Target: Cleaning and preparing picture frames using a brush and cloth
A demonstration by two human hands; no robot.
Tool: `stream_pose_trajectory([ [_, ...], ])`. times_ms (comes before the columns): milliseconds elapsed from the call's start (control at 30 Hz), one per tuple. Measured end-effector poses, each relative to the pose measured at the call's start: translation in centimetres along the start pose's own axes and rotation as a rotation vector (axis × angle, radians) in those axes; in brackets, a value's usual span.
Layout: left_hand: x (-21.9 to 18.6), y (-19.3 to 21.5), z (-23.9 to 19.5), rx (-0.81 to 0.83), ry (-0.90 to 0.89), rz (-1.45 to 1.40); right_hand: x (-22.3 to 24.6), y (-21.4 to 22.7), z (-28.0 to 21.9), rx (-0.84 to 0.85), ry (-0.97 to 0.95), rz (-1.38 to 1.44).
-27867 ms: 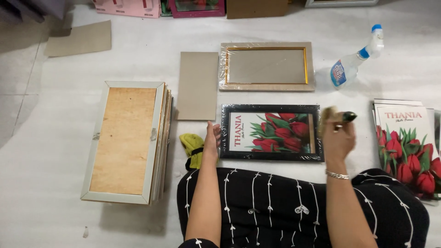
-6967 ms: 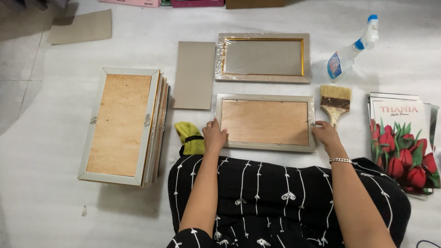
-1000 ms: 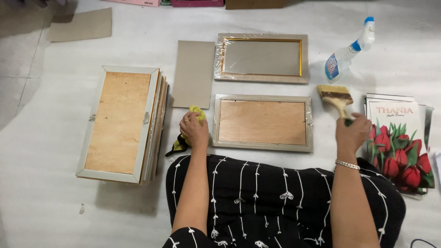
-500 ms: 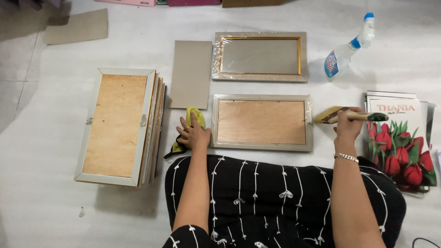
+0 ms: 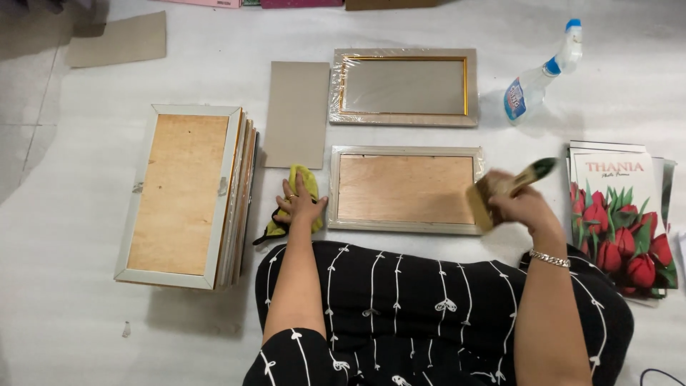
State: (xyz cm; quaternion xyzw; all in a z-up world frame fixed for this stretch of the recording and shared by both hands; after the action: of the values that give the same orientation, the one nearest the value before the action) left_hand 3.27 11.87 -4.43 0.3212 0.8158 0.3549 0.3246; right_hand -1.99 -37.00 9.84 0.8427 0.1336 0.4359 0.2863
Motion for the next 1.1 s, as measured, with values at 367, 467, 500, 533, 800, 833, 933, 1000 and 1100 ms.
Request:
stream_pose_trajectory([
  [367, -0.7, 0.6, -0.7, 0.028, 0.057, 0.031, 3.7, -2.5, 3.8, -0.181, 0.309, 0.174],
  [467, -0.7, 0.6, -0.4, 0.025, 0.056, 0.018, 4.6, -2.1, 3.3, -0.2, 0.61, 0.52],
  [500, -0.6, 0.5, -0.3, 0.024, 0.056, 0.014, 4.1, -2.0, 3.6, -0.236, 0.748, 0.581],
  [533, -0.6, 0.5, -0.1, 0.024, 0.054, 0.013, 3.5, -1.2, 4.1, -0.238, 0.749, 0.58],
  [800, -0.7, 0.4, 0.2, 0.04, 0.095, 0.031, -0.6, -3.0, 7.4, 0.018, 0.081, -0.605],
  [833, -0.8, 0.8, 0.0, 0.042, 0.096, 0.034, 0.7, -3.4, 7.5, 0.02, 0.078, -0.604],
  [933, -1.0, 1.0, -0.6, 0.033, 0.075, -0.022, 4.8, -2.4, 5.9, -0.25, 0.13, -0.072],
  [1000, -1.0, 0.7, -0.5, 0.037, 0.082, 0.01, 8.5, -1.8, 2.8, -0.146, 0.45, 0.411],
  [1100, -0.8, 0.6, -0.2, 0.041, 0.082, -0.007, 8.1, -0.8, 1.8, -0.027, 0.404, 0.213],
])
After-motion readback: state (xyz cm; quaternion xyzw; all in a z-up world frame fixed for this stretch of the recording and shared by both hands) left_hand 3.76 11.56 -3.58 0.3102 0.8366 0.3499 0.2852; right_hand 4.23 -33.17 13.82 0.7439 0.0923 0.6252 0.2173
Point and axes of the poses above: each hand's wrist, its own z-axis towards the middle knuckle, its own y-axis out of the back of the hand, x = y × z, the point moved 4 cm from there along z, towards the middle knuckle, and after that the axes turned 4 degrees about z, right-handed, at the moved point
